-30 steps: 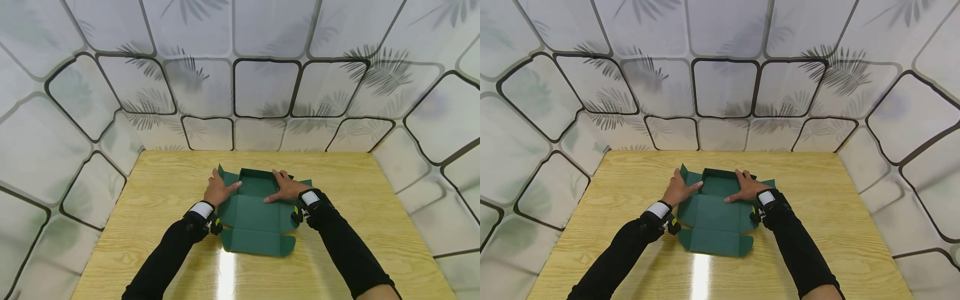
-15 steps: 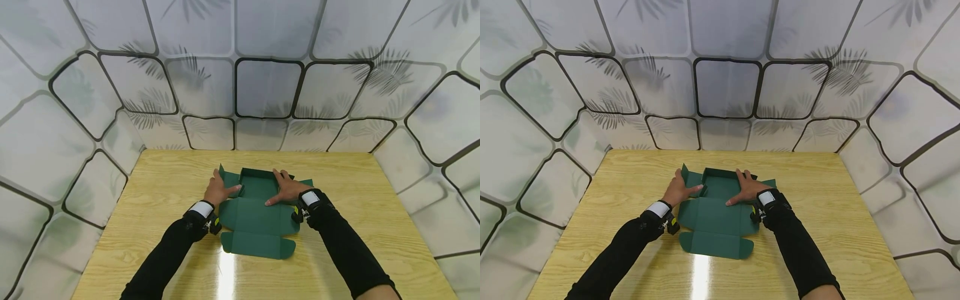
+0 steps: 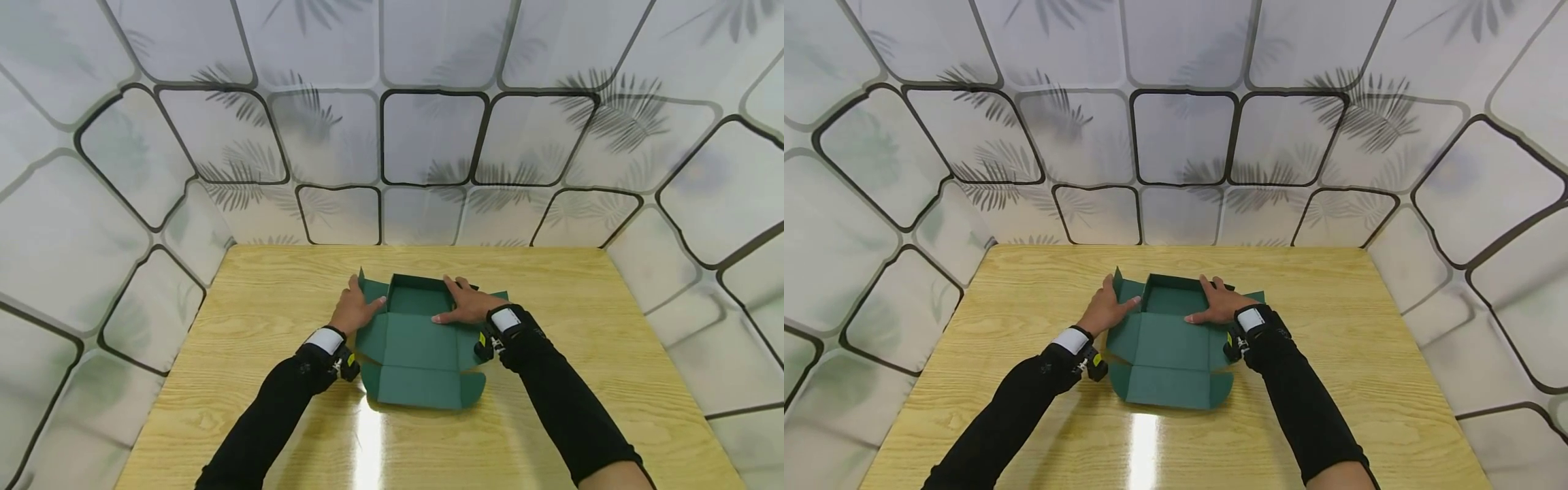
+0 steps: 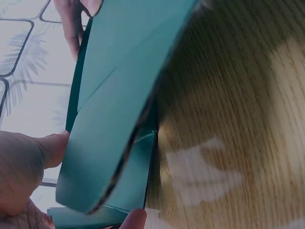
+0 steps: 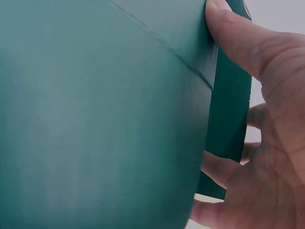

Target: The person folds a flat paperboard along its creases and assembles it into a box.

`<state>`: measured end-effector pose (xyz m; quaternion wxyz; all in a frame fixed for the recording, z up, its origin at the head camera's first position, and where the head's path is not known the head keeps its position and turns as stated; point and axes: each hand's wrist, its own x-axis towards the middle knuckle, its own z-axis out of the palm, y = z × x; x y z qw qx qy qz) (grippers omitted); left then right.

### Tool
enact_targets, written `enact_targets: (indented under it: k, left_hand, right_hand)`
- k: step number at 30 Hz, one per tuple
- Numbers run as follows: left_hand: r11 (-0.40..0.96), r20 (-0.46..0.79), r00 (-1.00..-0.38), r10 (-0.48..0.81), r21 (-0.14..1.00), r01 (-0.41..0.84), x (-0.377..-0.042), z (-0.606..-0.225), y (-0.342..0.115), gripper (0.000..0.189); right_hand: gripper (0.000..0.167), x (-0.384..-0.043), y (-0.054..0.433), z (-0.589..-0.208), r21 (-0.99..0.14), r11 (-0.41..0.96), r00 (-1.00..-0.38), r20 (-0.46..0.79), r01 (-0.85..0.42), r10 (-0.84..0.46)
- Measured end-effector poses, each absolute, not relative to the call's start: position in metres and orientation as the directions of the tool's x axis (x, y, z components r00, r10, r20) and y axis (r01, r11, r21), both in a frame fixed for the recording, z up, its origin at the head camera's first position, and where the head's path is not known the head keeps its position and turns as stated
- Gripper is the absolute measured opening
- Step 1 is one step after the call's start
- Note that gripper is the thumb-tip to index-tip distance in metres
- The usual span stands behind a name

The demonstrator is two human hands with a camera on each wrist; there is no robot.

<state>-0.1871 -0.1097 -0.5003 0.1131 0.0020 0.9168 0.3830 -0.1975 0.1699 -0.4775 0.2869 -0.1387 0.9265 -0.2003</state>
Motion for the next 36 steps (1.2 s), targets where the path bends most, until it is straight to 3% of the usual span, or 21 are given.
enact_targets:
  k: [20,30,36]
  left_hand:
    - [0.732,-0.202,-0.976,0.079,0.676,-0.081,-0.203,-0.503,-0.095,0.081]
    - [0.638,-0.256,-0.950,0.180,0.766,-0.086,-0.196,-0.488,-0.104,0.067]
    - [0.655,-0.211,-0.942,0.261,0.755,0.012,-0.191,-0.485,-0.104,0.063]
  right_hand:
    - [0.102,-0.213,0.178,-0.474,-0.445,0.883,-0.783,-0.490,-0.153,-0.382]
    - [0.095,-0.208,0.173,-0.469,-0.469,0.873,-0.787,-0.487,-0.129,-0.378]
    - [0.095,-0.207,0.172,-0.471,-0.450,0.883,-0.788,-0.493,-0.131,-0.368]
